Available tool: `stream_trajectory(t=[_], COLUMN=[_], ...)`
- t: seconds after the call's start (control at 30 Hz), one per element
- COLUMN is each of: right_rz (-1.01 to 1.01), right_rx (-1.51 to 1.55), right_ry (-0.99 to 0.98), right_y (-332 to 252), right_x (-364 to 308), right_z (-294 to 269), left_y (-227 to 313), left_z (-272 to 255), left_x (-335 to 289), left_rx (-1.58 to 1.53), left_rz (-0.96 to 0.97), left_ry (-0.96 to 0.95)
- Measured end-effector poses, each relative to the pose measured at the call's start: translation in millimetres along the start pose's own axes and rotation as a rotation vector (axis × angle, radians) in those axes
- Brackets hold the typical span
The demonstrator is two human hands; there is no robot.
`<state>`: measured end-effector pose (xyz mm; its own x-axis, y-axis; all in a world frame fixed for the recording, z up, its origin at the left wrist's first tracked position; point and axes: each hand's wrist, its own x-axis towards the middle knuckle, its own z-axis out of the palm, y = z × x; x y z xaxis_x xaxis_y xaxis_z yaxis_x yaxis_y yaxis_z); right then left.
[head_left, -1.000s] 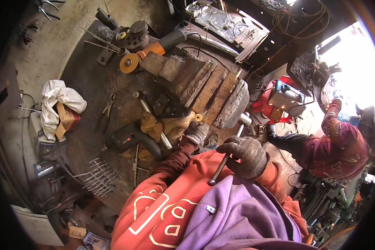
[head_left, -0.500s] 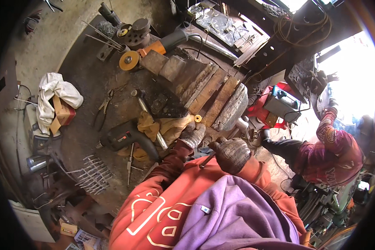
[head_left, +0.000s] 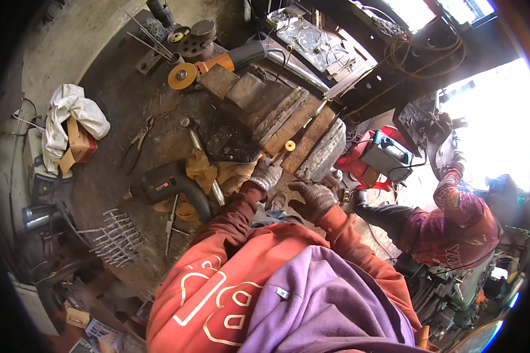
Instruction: The person uses a hand drill to make a hole in a metal piece secured in a vise and then taps the hole using a hand tap.
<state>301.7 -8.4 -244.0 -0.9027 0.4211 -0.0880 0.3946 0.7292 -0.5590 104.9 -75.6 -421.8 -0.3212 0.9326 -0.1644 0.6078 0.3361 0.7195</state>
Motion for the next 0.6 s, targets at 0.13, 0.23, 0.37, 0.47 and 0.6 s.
stream_trajectory(t=[0.13, 0.23, 0.37, 0.47, 0.6], right_rz=[0.324, 0.19, 0.127, 0.181, 0.049], right_rx=[0.268, -0.062, -0.217, -0.226, 0.249], right_ry=[-0.193, -0.035, 0.102, 0.05, 0.098], right_y=[6.0, -6.0, -15.7, -14.5, -34.2], right_x=[3.8, -5.8, -4.9, -10.1, -22.5], right_z=[-2.4, -16.3, -17.9, -15.9, -25.1], left_y=[20.4, 31.9, 35.4, 33.5, 3.2], left_z=[-18.6, -34.3, -30.5, -34.9, -5.3], left_x=[14.2, 14.3, 23.1, 21.6, 28.2], left_rx=[0.27, 0.419, 0.448, 0.375, 0.374], left_rz=[-0.016, -0.026, -0.079, -0.091, -0.063], left_ry=[-0.278, -0.45, -0.601, -0.549, -0.461])
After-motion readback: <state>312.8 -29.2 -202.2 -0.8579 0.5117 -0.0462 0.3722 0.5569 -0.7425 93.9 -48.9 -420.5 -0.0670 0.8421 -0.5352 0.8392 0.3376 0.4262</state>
